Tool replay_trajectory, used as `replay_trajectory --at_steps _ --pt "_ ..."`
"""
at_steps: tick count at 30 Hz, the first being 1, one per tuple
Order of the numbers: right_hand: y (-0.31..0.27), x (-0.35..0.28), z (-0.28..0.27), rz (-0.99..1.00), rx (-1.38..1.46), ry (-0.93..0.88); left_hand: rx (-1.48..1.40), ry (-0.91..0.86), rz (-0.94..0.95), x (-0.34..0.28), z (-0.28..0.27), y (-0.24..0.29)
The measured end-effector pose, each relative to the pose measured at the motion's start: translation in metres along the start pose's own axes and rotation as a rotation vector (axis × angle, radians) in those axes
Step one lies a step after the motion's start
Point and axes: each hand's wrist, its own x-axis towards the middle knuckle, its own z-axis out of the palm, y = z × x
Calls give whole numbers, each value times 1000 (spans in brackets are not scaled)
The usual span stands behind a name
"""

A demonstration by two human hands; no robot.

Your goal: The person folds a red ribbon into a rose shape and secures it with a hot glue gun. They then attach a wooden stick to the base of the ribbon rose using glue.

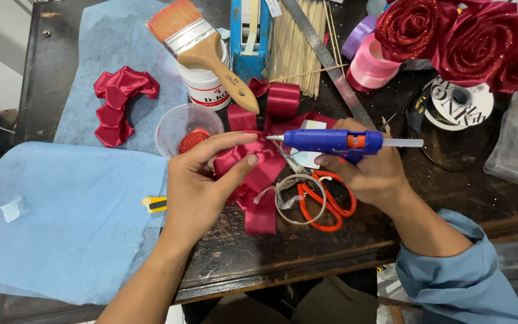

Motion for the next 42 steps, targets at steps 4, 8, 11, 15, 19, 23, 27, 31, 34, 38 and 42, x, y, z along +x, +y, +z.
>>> replay_trajectory --at_steps 4,8,11,15,19,23,27,31,34,38,42 --pt "-13 3 0 5 -13 -12 -2 30 0 0 -3 -5" --pt "-6 -2 2 68 25 -26 -32 58 -32 0 -7 -6" --pt "6 -2 -9 138 -42 24 -87 71 -84 -1 -11 -13" --pt "14 9 -23 362 -276 131 -219 95 -107 -3 -19 -26" --pt "36 23 -13 399 -371 105 -389 116 -96 -4 -6 -2" --pt "32 25 -11 437 -374 127 -474 140 -96 1 -12 -9" --pt "8 15 -23 57 -469 349 -565 167 -105 3 -17 -14" --pt "-34 4 -7 -345 -614 559 -638 179 -82 4 -17 -16" --pt "-52 -3 26 -606 -624 650 -684 162 -83 4 -13 -19" --pt "-62 5 79 21 261 -120 -637 237 3 7 -13 -13" --pt "-66 21 94 157 618 -138 -397 418 82 -1 -11 6"
